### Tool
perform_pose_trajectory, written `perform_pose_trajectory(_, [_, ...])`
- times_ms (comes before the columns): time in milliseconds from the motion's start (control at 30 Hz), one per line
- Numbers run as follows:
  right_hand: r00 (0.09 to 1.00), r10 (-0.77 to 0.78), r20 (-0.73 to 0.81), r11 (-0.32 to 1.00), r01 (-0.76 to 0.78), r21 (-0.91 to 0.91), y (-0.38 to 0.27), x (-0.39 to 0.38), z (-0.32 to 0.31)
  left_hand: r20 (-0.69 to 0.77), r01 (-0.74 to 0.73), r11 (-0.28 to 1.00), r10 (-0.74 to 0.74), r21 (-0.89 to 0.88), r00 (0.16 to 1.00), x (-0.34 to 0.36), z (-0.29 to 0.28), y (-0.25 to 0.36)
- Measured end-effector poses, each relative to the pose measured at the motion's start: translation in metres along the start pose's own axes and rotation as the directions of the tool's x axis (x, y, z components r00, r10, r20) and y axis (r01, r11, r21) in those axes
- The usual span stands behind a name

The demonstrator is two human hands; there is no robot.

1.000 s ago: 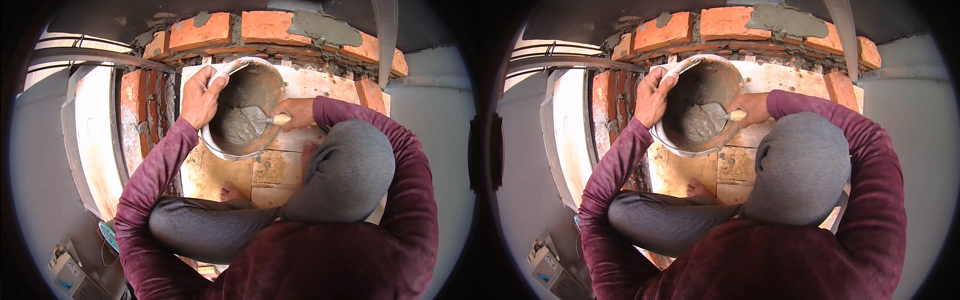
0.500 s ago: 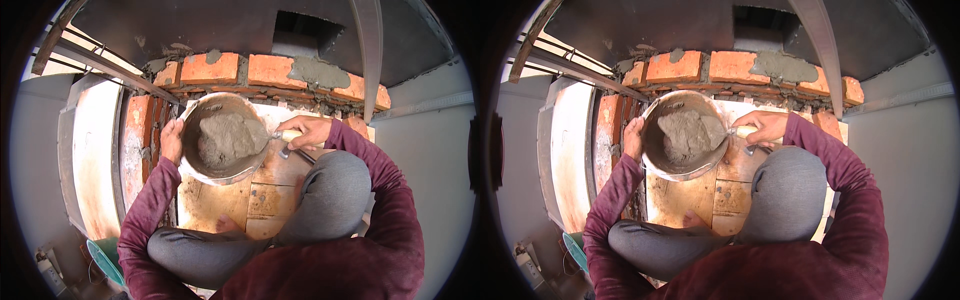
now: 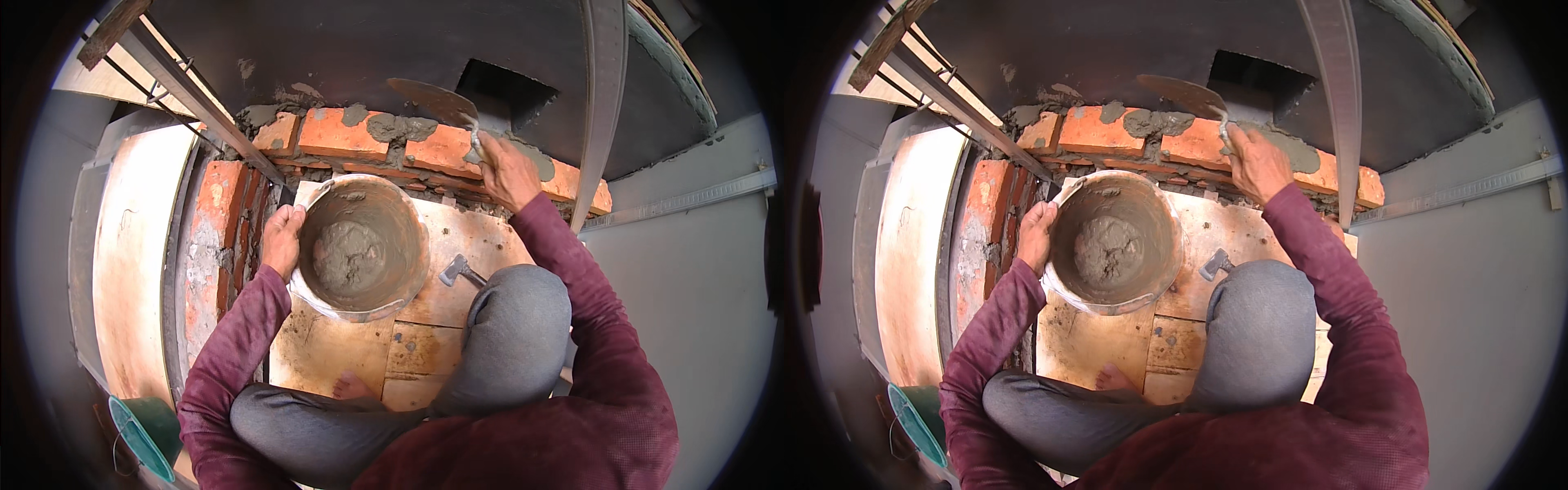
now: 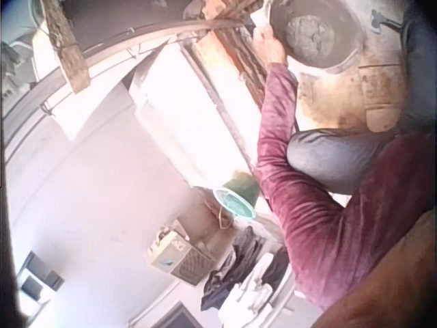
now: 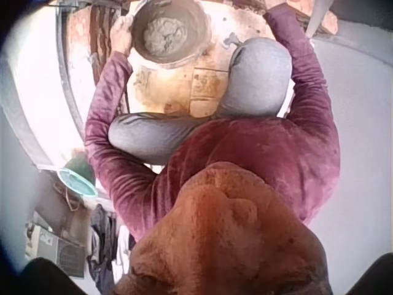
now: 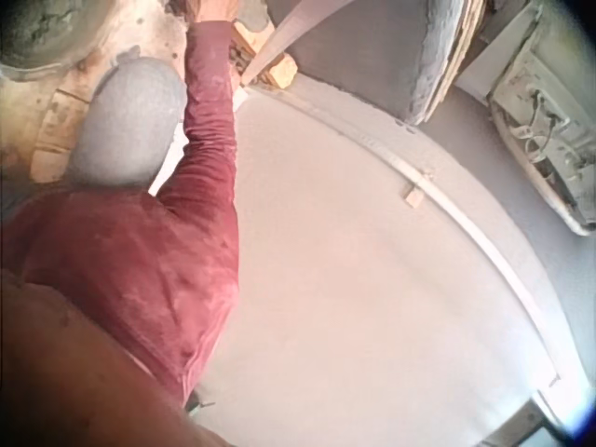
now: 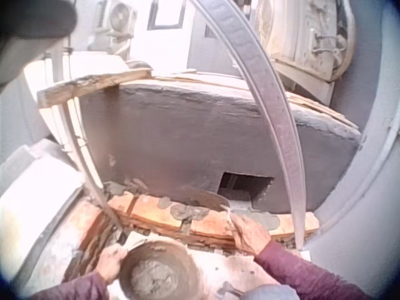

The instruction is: The person applies mortar to a row of bricks using a trowel, positions a brick by hand, and taps it into place with a hammer.

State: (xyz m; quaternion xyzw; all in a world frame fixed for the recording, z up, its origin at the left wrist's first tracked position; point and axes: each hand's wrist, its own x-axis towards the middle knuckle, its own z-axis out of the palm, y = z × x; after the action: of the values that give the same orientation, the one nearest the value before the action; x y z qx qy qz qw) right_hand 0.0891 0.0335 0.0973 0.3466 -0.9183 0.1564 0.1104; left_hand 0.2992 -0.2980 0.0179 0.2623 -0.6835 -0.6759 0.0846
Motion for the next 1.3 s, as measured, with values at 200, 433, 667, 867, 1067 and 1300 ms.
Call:
perform_pose_trajectory(200, [0.908, -0.03, 0.418, 0.961, -0.089, 0.262, 0.006, 0.014, 0.009, 0.026, -0.011, 1.0, 0.01, 0.019, 1.0, 0.008, 0.003, 0.006])
perform_pose_trajectory(433, [0.845, 0.1, 0.525, 0.991, -0.041, -0.124, -0.009, 0.005, -0.017, -0.001, -0.05, 0.979, 0.051, 0.2, 0.999, 0.006, 0.003, 0.007])
perform_pose_trajectory(667, [0.866, -0.072, 0.494, 0.989, 0.124, -0.074, -0.07, 0.049, 0.018, 0.015, -0.095, 0.949, 0.095, 0.299, 0.995, 0.007, 0.021, 0.02])
perform_pose_trajectory(867, [0.791, 0.058, 0.608, 0.976, 0.083, -0.202, -0.033, 0.029, -0.005, -0.004, -0.127, 0.961, 0.132, 0.245, 0.991, 0.015, 0.014, -0.004])
perform_pose_trajectory(1067, [0.671, 0.295, 0.68, 0.761, -0.595, 0.258, -0.027, -0.021, -0.028, -0.029, -0.135, 0.956, 0.148, 0.26, 0.989, 0.006, 0.012, -0.004])
perform_pose_trajectory(1300, [0.717, 0.241, 0.654, 0.737, -0.574, 0.358, -0.052, -0.009, 0.038, 0.006, -0.064, 0.96, 0.065, 0.274, 0.998, 0.0, 0.013, 0.013])
